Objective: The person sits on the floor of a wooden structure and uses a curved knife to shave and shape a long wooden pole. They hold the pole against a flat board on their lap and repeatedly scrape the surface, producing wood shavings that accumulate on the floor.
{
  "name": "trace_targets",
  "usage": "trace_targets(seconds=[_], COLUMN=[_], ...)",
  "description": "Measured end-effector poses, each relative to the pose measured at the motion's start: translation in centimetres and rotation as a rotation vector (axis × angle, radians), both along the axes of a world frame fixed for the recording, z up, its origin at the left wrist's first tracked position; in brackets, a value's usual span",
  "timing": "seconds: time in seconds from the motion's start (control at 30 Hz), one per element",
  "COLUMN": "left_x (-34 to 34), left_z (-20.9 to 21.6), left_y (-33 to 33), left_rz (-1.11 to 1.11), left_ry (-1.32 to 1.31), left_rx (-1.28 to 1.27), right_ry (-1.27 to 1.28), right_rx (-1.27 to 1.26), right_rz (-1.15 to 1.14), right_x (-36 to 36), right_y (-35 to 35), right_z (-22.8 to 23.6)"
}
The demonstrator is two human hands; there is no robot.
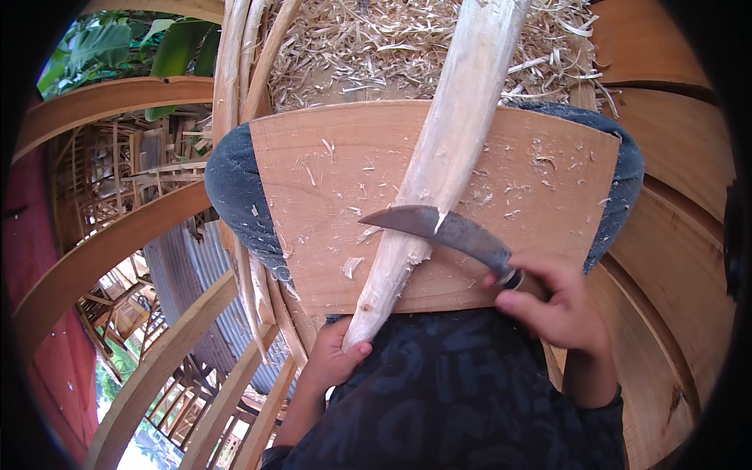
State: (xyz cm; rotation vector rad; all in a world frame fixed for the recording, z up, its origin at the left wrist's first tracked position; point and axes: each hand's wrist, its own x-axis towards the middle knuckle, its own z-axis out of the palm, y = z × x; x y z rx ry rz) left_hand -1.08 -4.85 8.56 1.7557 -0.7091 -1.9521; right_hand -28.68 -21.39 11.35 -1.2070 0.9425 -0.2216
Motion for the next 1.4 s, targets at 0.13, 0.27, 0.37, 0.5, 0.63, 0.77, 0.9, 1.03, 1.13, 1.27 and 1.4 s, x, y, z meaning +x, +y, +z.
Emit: trace_targets(seconds=[0.13, 0.27, 0.37, 0.5, 0.63, 0.77, 0.9, 1.03, 1.13, 1.27, 1.4], left_x=[-0.1, 0.3, 0.2, -0.1, -0.2, -0.2, -0.2, -0.4, -0.2, -0.5, -0.6], left_z=[-0.1, 0.0, 0.1, 0.1, 0.6, 0.3, 0.3, 0.4, 0.3, 0.8, 0.9], left_y=[0.0, 0.5, 0.1, 0.1, -0.2, -0.3, -0.4, -0.6, -0.7, -0.9, -1.0], left_rz=[-0.013, -0.043, -0.043, -0.034, -0.03, -0.042, -0.055, -0.056, -0.067, -0.074, -0.092], left_ry=[-0.002, -0.02, -0.025, -0.011, -0.029, -0.015, -0.031, -0.02, -0.025, -0.092, -0.118], left_rx=[-0.021, 0.028, -0.01, 0.007, 0.005, 0.007, -0.026, -0.029, -0.056, -0.103, -0.095], right_ry=[-0.02, -0.063, -0.098, 0.051, 0.057, -0.048, -0.011, -0.003, 0.039, 0.072, -0.194], right_rx=[-0.109, 0.006, 0.28, 0.085, 0.138, -0.094, -0.337, 0.03, 0.022, 0.06, 0.005], right_rz=[-0.057, -0.227, -0.783, 0.047, -0.23, -0.143, -0.123, -0.732, -0.079, -0.252, -0.951], right_x=[0.2, -0.3, -1.5, -0.9, -0.1, 0.0, -0.2, -0.2, -0.7, -0.4, -1.4], right_y=[0.2, -0.7, -1.9, -0.6, -0.4, 1.0, 1.5, -0.3, 0.0, 0.5, -1.1], right_z=[0.0, 1.2, 1.9, 1.4, 1.1, -0.6, -1.0, 0.3, 0.8, 0.7, 0.0])
